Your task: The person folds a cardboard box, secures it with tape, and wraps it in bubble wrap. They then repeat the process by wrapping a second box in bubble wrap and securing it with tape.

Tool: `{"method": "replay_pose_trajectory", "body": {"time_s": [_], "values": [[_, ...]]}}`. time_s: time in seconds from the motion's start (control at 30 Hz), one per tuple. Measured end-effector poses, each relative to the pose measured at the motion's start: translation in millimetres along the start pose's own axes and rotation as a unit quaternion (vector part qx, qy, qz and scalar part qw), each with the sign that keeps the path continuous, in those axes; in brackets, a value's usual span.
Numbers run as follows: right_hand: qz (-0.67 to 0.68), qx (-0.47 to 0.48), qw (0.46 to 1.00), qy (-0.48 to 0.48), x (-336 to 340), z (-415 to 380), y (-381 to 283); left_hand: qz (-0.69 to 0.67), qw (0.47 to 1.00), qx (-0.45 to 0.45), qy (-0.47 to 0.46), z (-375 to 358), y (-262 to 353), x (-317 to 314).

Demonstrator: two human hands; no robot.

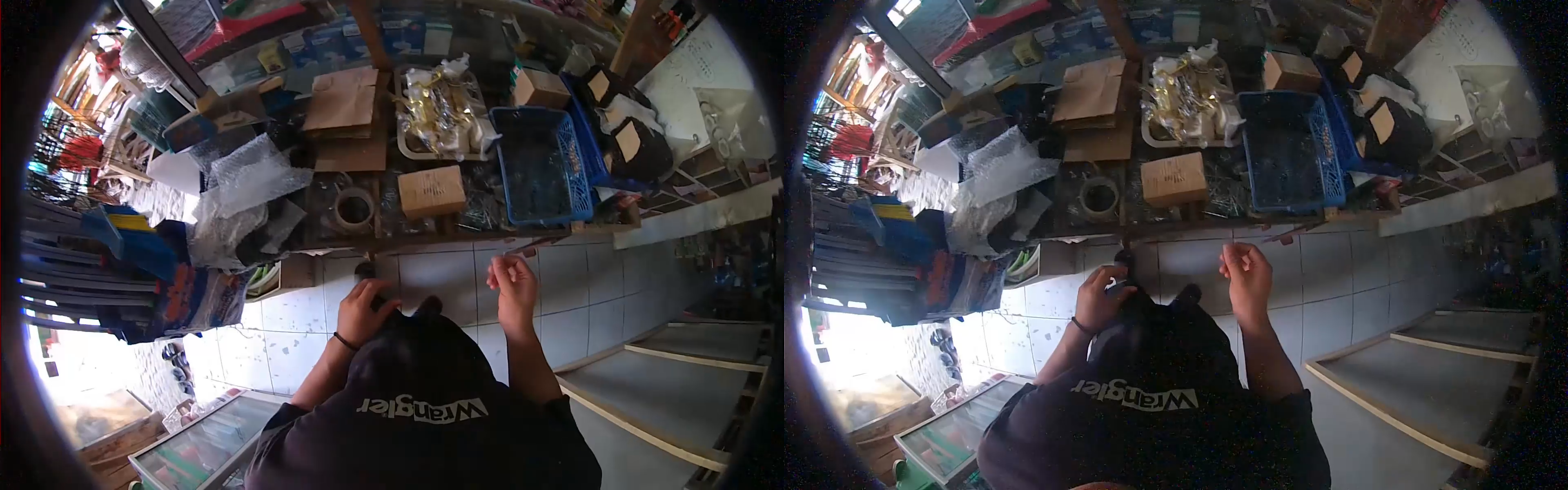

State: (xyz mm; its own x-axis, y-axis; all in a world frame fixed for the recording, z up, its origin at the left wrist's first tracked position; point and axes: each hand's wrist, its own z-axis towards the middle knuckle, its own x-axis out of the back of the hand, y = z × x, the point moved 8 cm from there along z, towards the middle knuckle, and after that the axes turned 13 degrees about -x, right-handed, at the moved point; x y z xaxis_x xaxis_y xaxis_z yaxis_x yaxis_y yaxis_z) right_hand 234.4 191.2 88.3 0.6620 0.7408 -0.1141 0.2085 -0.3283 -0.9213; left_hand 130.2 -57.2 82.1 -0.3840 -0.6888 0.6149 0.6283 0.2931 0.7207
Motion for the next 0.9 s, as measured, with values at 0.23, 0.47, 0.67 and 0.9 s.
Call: {"method": "replay_pose_trajectory", "body": {"time_s": [0.23, 0.47, 0.67, 0.9], "values": [[-0.150, -0.211, 0.963, 0.068, 77.0, -34.1, 147.0, -0.040, 0.997, -0.033, -0.060, 22.6, 7.0, -44.4], [-0.113, -0.286, 0.947, 0.092, 95.2, -50.9, 188.8, -0.047, 0.992, -0.072, -0.091, 69.6, 6.4, -76.6], [-0.166, -0.236, 0.952, 0.104, 98.6, 6.0, 141.7, -0.035, 0.993, -0.054, -0.095, 93.9, -10.5, -75.9], [-0.169, -0.181, 0.964, 0.099, 52.6, 68.2, 72.4, 0.029, 0.996, -0.082, -0.005, 135.3, -50.3, -39.7]]}}
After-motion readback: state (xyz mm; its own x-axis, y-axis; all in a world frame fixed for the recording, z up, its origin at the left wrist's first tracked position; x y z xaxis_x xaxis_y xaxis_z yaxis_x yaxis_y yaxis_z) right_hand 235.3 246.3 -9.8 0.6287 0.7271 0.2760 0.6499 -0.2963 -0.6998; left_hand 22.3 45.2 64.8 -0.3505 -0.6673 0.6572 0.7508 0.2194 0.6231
